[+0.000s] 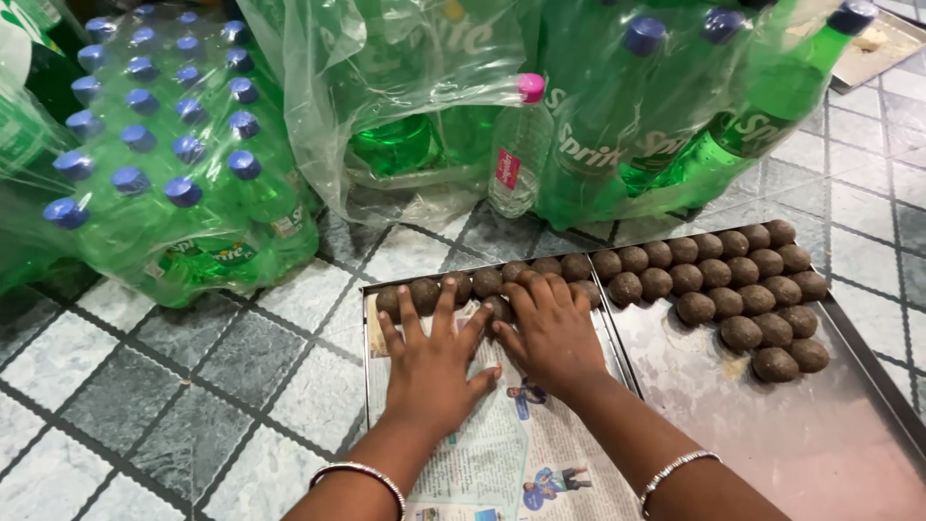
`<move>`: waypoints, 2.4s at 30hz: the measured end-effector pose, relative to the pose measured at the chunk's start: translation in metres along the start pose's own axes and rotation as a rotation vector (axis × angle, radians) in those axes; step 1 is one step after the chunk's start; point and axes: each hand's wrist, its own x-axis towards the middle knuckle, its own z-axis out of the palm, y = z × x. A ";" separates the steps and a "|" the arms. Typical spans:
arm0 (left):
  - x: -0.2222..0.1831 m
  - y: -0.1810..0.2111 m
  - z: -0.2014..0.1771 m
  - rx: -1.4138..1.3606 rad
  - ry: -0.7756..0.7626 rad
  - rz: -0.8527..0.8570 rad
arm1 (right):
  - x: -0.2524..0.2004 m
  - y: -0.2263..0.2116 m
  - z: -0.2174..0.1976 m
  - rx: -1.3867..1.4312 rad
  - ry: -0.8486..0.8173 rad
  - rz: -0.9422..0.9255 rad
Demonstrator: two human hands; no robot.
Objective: Arranging round brown food items from a newspaper onto a metal tray.
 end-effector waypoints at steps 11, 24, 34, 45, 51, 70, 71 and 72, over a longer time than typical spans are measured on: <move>0.012 0.014 0.011 0.019 -0.058 -0.083 | 0.011 -0.011 -0.010 0.033 -0.236 0.132; -0.030 0.036 -0.024 0.002 -0.478 -0.164 | -0.066 0.080 -0.097 -0.015 -0.387 0.618; 0.031 0.114 0.030 -0.074 -0.183 -0.041 | -0.102 0.142 -0.078 -0.002 -0.155 0.614; 0.091 0.176 0.057 0.022 0.084 0.106 | -0.107 0.152 -0.077 -0.092 -0.107 0.629; 0.107 0.176 0.068 0.101 0.130 0.056 | -0.096 0.152 -0.087 -0.043 -0.199 0.678; 0.102 0.172 0.059 -0.038 0.009 0.098 | -0.095 0.143 -0.063 -0.024 -0.163 0.646; 0.096 0.174 0.055 -0.096 0.020 0.105 | -0.096 0.144 -0.061 -0.005 -0.137 0.632; 0.090 0.175 0.050 -0.155 0.032 0.111 | -0.098 0.145 -0.059 0.014 -0.111 0.618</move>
